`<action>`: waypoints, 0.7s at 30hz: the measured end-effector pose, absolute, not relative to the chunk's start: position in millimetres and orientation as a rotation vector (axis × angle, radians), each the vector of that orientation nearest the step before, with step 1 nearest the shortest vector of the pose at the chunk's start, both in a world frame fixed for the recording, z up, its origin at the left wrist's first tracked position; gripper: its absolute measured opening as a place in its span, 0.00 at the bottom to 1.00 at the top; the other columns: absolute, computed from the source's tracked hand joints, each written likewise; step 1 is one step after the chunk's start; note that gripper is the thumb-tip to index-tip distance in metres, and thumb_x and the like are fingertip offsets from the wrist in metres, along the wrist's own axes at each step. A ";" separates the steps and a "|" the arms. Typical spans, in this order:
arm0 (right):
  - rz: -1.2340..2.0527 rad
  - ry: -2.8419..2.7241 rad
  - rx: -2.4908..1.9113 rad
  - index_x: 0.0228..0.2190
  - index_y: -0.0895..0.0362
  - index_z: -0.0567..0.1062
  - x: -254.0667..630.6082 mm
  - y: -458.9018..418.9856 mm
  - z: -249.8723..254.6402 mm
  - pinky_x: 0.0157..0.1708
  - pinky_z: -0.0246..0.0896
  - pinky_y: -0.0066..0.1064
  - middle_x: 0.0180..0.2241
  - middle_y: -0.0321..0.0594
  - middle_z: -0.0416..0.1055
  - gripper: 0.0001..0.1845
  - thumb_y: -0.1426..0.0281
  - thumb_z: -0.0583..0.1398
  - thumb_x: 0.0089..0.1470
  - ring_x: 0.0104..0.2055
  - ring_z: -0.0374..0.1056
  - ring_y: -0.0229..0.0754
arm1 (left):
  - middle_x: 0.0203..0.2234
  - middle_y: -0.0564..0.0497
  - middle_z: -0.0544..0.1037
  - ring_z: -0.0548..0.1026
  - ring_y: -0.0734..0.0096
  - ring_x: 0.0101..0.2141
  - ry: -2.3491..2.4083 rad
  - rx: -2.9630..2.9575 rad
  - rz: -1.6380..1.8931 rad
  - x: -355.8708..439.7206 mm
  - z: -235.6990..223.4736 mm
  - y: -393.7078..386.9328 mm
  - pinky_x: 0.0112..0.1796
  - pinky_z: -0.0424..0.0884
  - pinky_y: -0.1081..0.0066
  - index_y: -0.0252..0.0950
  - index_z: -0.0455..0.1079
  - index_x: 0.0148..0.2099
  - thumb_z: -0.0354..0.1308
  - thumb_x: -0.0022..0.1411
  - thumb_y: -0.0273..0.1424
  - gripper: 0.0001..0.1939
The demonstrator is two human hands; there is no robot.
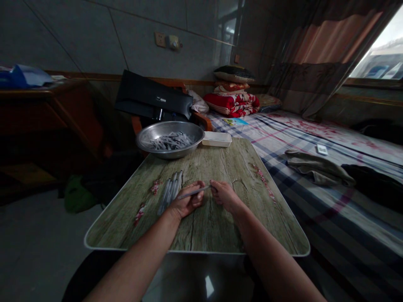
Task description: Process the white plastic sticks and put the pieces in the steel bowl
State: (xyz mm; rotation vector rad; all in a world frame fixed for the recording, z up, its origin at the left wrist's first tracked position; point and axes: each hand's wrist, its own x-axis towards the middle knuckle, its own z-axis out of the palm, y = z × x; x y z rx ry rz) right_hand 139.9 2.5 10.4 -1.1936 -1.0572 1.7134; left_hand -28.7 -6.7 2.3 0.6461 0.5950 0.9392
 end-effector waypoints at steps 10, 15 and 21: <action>1.794 -0.807 -1.193 0.19 0.54 0.58 139.6 7.5 9.9 0.13 0.30 0.24 0.12 0.23 0.45 0.21 0.57 0.57 0.56 0.13 0.37 0.28 | 0.30 0.49 0.80 0.78 0.72 0.29 0.854 0.743 1.270 -18.5 -2.5 -5.0 0.32 0.76 0.74 0.32 0.76 0.38 0.72 0.49 0.34 0.15; 1.708 -0.921 -1.083 0.25 0.55 0.62 137.2 2.6 10.7 0.14 0.33 0.22 0.17 0.24 0.53 0.16 0.60 0.63 0.47 0.15 0.43 0.28 | 0.28 0.47 0.81 0.80 0.68 0.31 0.865 0.678 1.313 -18.2 -7.8 1.0 0.33 0.77 0.73 0.32 0.77 0.36 0.71 0.51 0.36 0.14; 1.638 -0.966 -1.130 0.31 0.54 0.64 135.4 3.1 6.2 0.14 0.30 0.23 0.22 0.27 0.61 0.20 0.51 0.60 0.49 0.14 0.45 0.28 | 0.27 0.48 0.80 0.80 0.68 0.30 0.881 0.637 1.317 -19.2 -6.4 2.1 0.32 0.77 0.72 0.33 0.76 0.35 0.68 0.55 0.34 0.10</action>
